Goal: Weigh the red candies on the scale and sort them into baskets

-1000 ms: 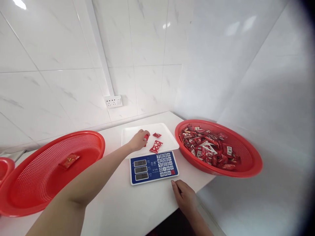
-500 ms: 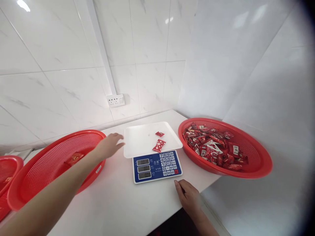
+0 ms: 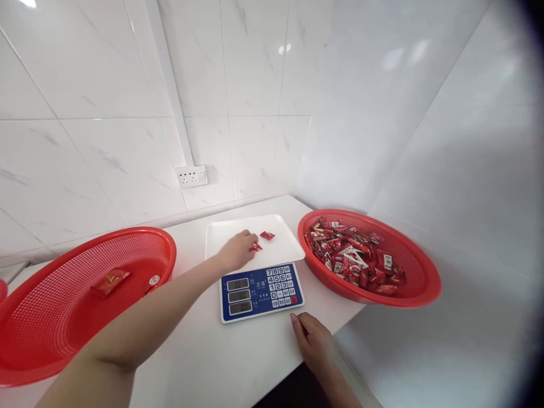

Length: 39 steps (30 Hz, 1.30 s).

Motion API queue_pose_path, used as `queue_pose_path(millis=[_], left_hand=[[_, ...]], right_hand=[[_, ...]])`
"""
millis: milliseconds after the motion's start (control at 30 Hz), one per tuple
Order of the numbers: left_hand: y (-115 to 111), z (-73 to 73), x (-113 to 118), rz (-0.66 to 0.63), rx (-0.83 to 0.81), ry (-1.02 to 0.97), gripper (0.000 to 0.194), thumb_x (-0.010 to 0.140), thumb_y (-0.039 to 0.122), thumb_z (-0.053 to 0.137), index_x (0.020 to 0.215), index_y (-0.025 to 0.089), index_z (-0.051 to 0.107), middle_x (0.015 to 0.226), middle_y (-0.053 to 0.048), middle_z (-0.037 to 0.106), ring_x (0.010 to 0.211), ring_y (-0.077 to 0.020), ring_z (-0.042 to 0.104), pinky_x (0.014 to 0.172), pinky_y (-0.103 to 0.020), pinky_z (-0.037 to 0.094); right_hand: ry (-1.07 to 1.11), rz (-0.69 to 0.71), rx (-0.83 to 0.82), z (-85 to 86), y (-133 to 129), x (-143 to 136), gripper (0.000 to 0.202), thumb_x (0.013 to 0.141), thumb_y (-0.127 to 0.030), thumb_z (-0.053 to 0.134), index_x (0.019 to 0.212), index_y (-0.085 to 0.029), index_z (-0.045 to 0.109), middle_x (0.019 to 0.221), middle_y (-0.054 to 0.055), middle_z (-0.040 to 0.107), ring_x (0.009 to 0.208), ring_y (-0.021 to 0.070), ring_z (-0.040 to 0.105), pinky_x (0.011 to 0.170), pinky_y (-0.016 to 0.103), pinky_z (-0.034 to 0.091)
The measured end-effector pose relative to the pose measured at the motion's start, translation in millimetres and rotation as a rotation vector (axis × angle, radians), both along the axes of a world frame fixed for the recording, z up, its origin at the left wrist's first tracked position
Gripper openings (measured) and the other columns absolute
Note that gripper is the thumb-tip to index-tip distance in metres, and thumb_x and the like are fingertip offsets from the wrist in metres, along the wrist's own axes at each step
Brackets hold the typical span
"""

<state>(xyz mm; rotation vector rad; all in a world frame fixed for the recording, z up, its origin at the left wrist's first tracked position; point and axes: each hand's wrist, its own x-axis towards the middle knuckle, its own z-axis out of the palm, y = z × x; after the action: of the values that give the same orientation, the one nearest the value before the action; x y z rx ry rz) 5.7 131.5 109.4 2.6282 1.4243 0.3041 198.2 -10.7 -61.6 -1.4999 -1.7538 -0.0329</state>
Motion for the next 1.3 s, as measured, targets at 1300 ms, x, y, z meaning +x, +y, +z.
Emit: queue_pose_path(millis=[1300], left_hand=[[-23.9,27.6,-147.1,0.314,-0.004,0.113,0.045,0.087,0.039,0.032,0.126,0.02,0.045,0.119,-0.011,0.056,0.098,-0.0269,0.058,0.08,-0.038,0.047]], right_hand=[[0.03,0.061,0.027,-5.9,0.2,3.4,0.036,0.09,-0.03,0.039,0.056,-0.02,0.044,0.052,-0.001,0.049,0.049,0.0111,0.048,0.052,0.023,0.032]])
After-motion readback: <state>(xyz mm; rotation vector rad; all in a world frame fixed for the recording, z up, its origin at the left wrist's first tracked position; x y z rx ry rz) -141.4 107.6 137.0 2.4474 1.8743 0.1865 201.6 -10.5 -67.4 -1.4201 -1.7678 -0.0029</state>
